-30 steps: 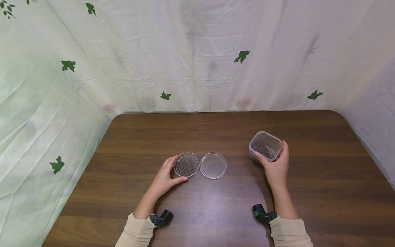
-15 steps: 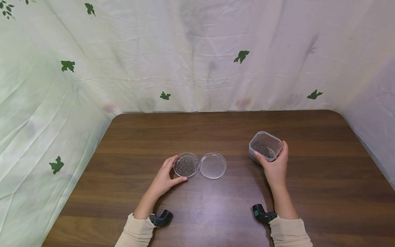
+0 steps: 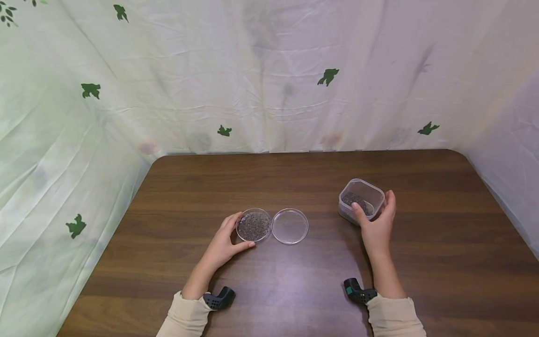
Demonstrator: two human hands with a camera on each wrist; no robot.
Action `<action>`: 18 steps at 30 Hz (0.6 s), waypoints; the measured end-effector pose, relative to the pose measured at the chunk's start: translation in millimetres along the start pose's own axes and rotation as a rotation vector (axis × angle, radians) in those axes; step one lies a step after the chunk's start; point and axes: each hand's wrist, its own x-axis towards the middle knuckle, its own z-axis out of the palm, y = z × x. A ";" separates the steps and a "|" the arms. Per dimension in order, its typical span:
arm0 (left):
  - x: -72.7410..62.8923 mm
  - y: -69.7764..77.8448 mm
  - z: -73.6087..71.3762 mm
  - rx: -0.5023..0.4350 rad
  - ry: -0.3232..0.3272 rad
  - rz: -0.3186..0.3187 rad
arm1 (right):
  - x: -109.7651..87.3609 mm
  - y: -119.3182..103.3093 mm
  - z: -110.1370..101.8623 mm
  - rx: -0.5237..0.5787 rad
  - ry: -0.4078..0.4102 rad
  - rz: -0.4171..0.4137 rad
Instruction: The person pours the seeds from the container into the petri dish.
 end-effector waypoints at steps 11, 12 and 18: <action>-0.2 -0.2 -0.4 0.002 0.002 0.010 | -5.6 -18.9 2.6 0.047 0.051 -0.123; -0.2 -0.1 -0.4 0.004 0.001 0.008 | -6.6 -22.2 3.4 0.053 0.056 -0.132; 0.2 -0.1 -0.4 0.006 -0.003 0.003 | -10.9 -34.7 6.0 0.072 0.075 -0.169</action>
